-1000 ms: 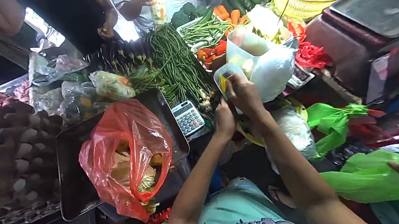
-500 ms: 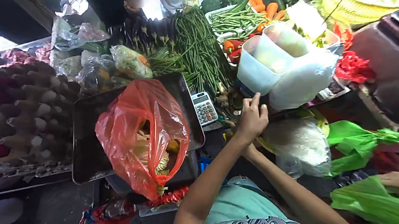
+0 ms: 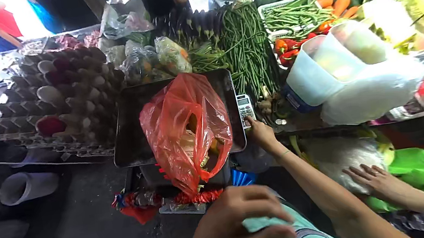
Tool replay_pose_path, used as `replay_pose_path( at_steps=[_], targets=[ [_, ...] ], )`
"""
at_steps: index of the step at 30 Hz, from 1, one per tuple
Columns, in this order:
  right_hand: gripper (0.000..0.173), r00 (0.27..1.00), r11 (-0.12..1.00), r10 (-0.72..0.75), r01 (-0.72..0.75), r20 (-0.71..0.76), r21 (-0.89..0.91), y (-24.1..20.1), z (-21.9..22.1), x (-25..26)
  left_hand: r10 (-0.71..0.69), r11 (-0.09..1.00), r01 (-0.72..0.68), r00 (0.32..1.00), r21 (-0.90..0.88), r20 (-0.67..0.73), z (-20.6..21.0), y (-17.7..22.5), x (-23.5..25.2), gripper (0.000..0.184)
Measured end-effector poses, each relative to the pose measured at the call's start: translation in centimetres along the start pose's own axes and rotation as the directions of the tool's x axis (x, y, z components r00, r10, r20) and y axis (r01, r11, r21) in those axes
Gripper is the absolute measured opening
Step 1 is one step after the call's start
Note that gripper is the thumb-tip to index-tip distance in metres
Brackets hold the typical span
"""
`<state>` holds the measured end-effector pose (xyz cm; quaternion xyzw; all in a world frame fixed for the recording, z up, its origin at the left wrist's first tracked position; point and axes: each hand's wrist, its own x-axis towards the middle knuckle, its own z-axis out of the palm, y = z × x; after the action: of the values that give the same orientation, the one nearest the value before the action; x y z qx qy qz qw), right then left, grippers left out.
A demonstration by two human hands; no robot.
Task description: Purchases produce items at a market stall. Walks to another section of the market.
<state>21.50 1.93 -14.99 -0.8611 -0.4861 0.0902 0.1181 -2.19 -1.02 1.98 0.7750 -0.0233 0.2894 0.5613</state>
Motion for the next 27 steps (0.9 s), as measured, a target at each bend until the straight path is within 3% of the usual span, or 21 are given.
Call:
replay_pose_path(
  at_steps=[1,2,4,6,7,9,11,12,14,16,18,20,23,27],
  targets=[
    [0.052,0.97,0.996,0.077,-0.083,0.231,0.014,1.0,1.2,1.7,0.021,0.999,-0.018,0.994,0.026,-0.11,-0.7,1.0,-1.8,0.021],
    [0.058,0.928,0.991,0.119,-0.133,0.352,0.018,1.5,1.8,2.4,0.061,0.995,-0.037,0.962,0.097,-0.266,-1.1,1.5,-3.5,0.021],
    [0.067,0.904,0.977,0.147,-0.195,0.402,0.082,2.1,2.0,1.9,0.194,0.931,0.031,0.802,0.364,-0.565,-1.9,1.5,-6.1,0.024],
    [0.063,0.967,0.92,0.109,-0.185,0.229,0.345,2.2,0.4,0.5,0.259,0.826,0.23,0.657,0.515,-0.708,-3.1,0.9,-7.3,0.023],
    [0.059,0.992,0.859,0.088,-0.124,0.095,0.496,1.9,-1.3,-0.1,0.224,0.766,0.348,0.644,0.541,-0.731,-3.4,0.6,-7.7,0.034],
    [0.051,0.989,0.717,0.081,0.03,-0.127,0.696,0.6,-6.1,-1.3,0.136,0.608,0.508,0.691,0.611,-0.71,-3.4,0.3,-7.8,0.066],
    [0.045,0.967,0.53,0.072,0.171,-0.245,0.831,-1.4,-12.1,-2.9,0.22,0.479,0.506,0.722,0.717,-0.656,-3.4,-0.7,-7.6,0.041],
    [0.043,0.961,0.392,0.043,0.236,-0.274,0.889,-2.5,-15.0,-4.0,0.285,0.502,0.464,0.708,0.73,-0.647,-3.7,-1.1,-7.7,0.024],
    [0.04,0.943,0.102,-0.11,0.325,-0.314,0.94,-4.4,-20.0,-6.8,0.295,0.716,0.328,0.658,0.616,-0.692,-4.6,-0.5,-8.2,0.008],
    [0.036,0.857,-0.031,-0.364,0.381,-0.365,0.924,-6.2,-22.8,-9.4,0.162,0.95,0.091,0.672,0.297,-0.723,-6.2,0.8,-8.9,0.008],
    [0.028,0.703,0.011,-0.638,0.417,-0.315,0.909,-8.6,-23.9,-11.0,0.009,0.984,-0.13,0.711,-0.119,-0.703,-7.9,2.1,-9.1,0.017],
    [0.009,0.612,0.226,-0.777,0.491,-0.148,0.842,-11.9,-24.0,-11.4,-0.051,0.949,-0.18,0.72,-0.257,-0.692,-9.1,3.3,-8.7,0.019],
    [0.016,0.694,0.567,-0.719,0.617,-0.038,0.546,-17.7,-23.3,-10.1,0.014,0.988,-0.108,0.764,-0.106,-0.646,-10.3,4.4,-8.3,0.026],
    [0.022,0.807,0.688,-0.583,0.426,0.097,0.588,-22.2,-22.6,-6.1,0.083,0.993,-0.115,0.788,-0.014,-0.611,-10.6,4.8,-6.9,0.031]
  ],
)
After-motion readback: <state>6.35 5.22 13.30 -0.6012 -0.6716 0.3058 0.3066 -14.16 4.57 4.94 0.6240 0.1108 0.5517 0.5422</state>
